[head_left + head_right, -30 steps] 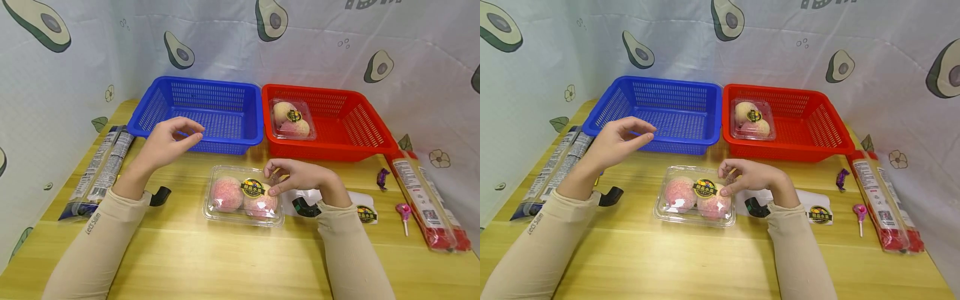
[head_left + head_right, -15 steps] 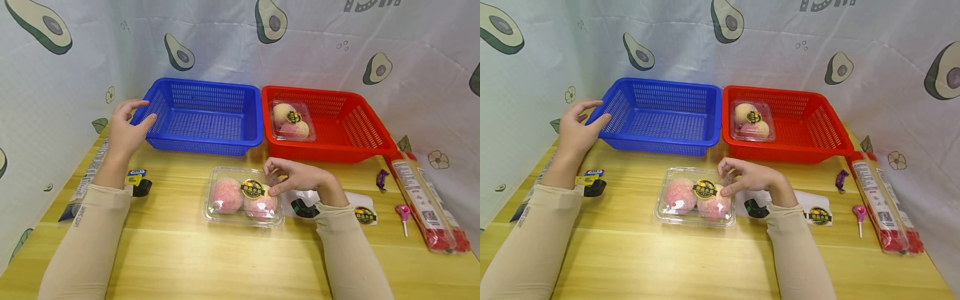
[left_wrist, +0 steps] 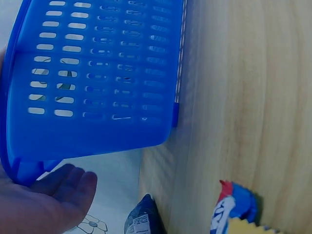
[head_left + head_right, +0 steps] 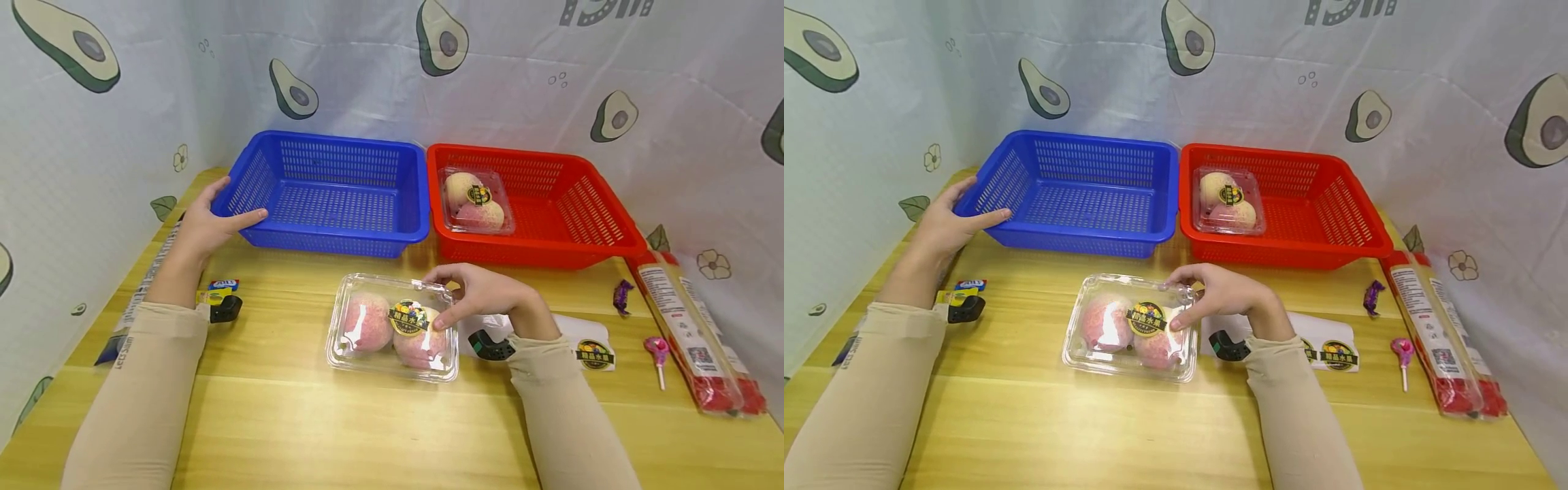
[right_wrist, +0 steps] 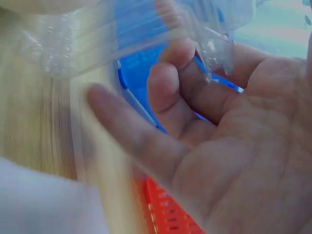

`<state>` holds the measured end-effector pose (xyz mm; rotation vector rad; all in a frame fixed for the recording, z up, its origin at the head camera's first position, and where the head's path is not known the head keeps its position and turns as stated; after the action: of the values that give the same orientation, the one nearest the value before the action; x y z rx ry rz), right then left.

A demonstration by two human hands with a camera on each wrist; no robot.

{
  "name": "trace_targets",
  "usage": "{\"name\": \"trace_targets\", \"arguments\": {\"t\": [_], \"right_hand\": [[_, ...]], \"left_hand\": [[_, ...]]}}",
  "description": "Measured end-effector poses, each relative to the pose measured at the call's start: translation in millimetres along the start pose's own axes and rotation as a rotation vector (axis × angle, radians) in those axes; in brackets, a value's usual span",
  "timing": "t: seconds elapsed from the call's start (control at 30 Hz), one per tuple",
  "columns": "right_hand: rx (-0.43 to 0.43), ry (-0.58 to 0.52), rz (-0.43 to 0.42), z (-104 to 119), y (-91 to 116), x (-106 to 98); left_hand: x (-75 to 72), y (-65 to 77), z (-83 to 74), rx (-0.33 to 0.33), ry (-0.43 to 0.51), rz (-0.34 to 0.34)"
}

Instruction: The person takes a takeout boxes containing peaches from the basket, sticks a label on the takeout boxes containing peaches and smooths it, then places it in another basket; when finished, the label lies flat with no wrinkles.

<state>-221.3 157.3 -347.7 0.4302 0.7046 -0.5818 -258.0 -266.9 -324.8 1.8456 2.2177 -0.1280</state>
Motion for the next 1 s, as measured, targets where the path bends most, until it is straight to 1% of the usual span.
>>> {"name": "trace_targets", "arguments": {"t": [0.13,0.23,0.33,0.4,0.5,0.57,0.63,0.73,0.8,0.83,0.9,0.97,1.0], "right_hand": [[-0.047,-0.061,0.002,5.6,-3.5,3.6],[-0.077,-0.131,0.018,9.8,-5.6,6.4],[-0.072,-0.144,0.006,13.4,-5.6,5.0],[-0.060,-0.150,-0.016,16.1,-4.8,2.0],[-0.037,-0.167,-0.079,19.8,-2.1,-3.9],[-0.041,-0.202,-0.126,23.6,2.2,-8.3],[-0.060,-0.275,-0.152,29.4,8.5,-13.5],[-0.098,-0.427,-0.175,41.2,20.8,-27.5],[-0.098,-0.511,-0.198,48.2,30.1,-41.6],[-0.087,-0.548,-0.218,50.6,35.0,-49.7],[-0.051,-0.589,-0.275,51.6,46.7,-67.8],[-0.020,-0.645,-0.343,46.9,59.8,-86.5],[0.009,-0.683,-0.388,42.3,66.6,-96.2]], "left_hand": [[0.2,-0.7,-0.8,0.001,-0.001,0.003],[-0.2,-0.7,-0.8,-0.001,-0.009,0.004],[0.1,-0.4,-0.5,-0.008,-0.007,0.006],[0.4,-0.4,-0.4,-0.011,-0.003,0.005],[0.4,-0.2,0.2,-0.013,-0.001,0.006],[0.9,-0.2,0.2,-0.009,0.006,0.015],[2.3,-0.1,0.4,-0.009,0.016,0.027],[4.7,-0.4,0.9,-0.008,0.039,0.036],[5.0,0.0,1.0,-0.009,0.043,0.027],[4.7,0.0,0.8,-0.006,0.044,0.024],[4.5,-0.1,0.4,-0.004,0.044,0.020],[4.8,-0.2,-0.1,-0.004,0.038,0.022],[5.0,-0.4,-0.2,-0.004,0.035,0.025]]}}
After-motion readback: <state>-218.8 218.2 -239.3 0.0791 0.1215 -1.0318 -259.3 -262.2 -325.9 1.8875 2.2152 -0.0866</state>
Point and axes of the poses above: each hand's wrist, its own y-axis away from the middle knuckle, its own x-axis out of the palm, z = x × y, the point moved 5 cm from there along -y, towards the middle knuckle, and after that the axes turned 14 degrees about y, right-handed, at the moved point
